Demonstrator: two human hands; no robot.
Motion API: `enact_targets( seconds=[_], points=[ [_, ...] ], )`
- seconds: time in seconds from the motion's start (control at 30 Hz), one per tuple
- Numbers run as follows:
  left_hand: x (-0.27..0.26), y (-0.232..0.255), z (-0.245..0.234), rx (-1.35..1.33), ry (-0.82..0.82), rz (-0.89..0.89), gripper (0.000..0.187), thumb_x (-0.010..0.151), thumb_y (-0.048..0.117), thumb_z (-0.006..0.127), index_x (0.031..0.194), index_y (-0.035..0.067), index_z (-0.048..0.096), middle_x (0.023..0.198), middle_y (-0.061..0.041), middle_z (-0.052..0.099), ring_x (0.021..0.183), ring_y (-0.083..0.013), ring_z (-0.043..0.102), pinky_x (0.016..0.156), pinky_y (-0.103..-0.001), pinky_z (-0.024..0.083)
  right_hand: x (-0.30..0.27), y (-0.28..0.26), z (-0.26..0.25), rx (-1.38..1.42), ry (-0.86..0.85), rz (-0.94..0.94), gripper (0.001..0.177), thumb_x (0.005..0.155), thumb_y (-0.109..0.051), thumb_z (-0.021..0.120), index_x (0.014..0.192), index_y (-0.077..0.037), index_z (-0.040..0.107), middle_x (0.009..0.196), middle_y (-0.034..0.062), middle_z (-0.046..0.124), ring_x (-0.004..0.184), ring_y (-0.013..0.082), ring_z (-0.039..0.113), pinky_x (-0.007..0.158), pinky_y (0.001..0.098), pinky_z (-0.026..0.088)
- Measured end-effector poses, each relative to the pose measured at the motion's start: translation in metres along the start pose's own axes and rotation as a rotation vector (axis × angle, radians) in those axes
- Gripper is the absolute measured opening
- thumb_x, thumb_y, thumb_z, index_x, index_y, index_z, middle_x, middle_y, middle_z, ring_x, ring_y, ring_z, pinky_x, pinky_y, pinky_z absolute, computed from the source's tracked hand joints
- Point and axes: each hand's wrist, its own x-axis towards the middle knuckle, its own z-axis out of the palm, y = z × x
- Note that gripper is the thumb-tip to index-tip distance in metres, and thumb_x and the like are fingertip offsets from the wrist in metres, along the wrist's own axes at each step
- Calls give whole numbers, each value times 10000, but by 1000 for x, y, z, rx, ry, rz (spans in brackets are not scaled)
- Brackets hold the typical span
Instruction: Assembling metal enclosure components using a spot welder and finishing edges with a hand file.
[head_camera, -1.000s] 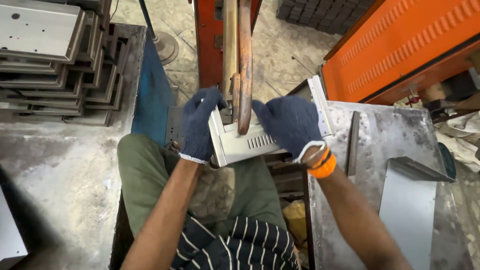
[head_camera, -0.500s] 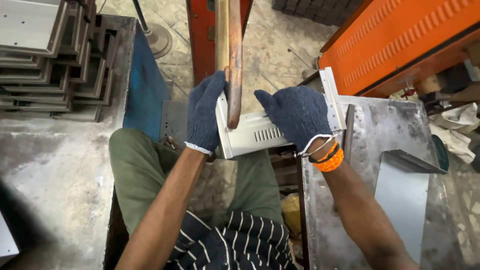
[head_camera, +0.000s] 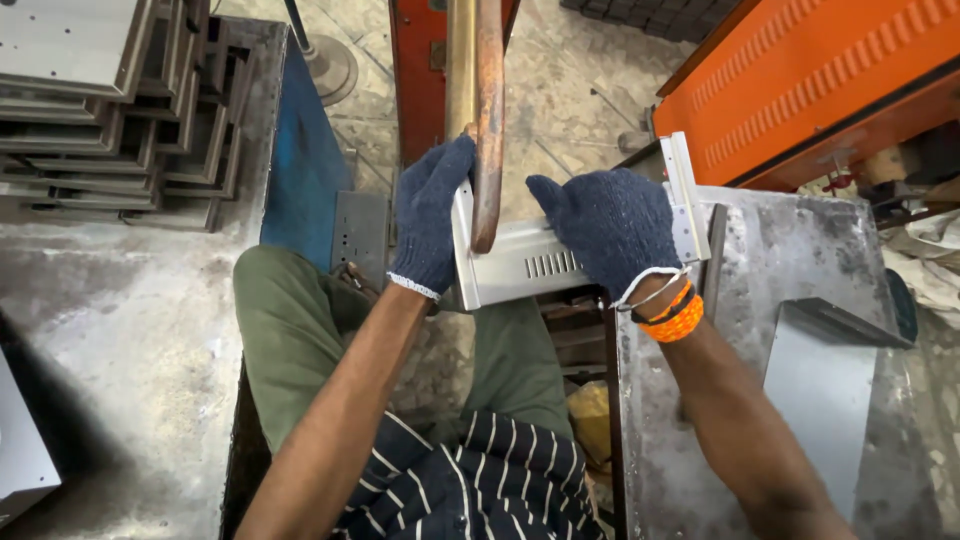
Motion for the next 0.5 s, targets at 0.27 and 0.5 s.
enact_targets(
  seconds=[0.27, 0.5],
  points=[
    [-1, -2, -1, -9, -6, -8, 238, 1025, 210, 651, 987, -12, 731, 854, -2, 654, 778, -86, 589, 703, -273, 488, -1, 2, 4, 1, 13, -4, 700, 1047, -539, 475, 642, -18, 710, 654, 224, 647, 637, 431, 635, 666, 558, 493],
    [-3, 1, -1, 14, -5, 3, 242, 1019, 209, 657, 946, -10, 727, 822, 0, 639, 761, -85, 580, 700, -267, 484, -2, -2, -1, 18, -54, 50, 705, 1047, -558, 454, 656, -39, 726, 629, 209, 646, 603, 420, 637, 651, 547, 500]
  ],
)
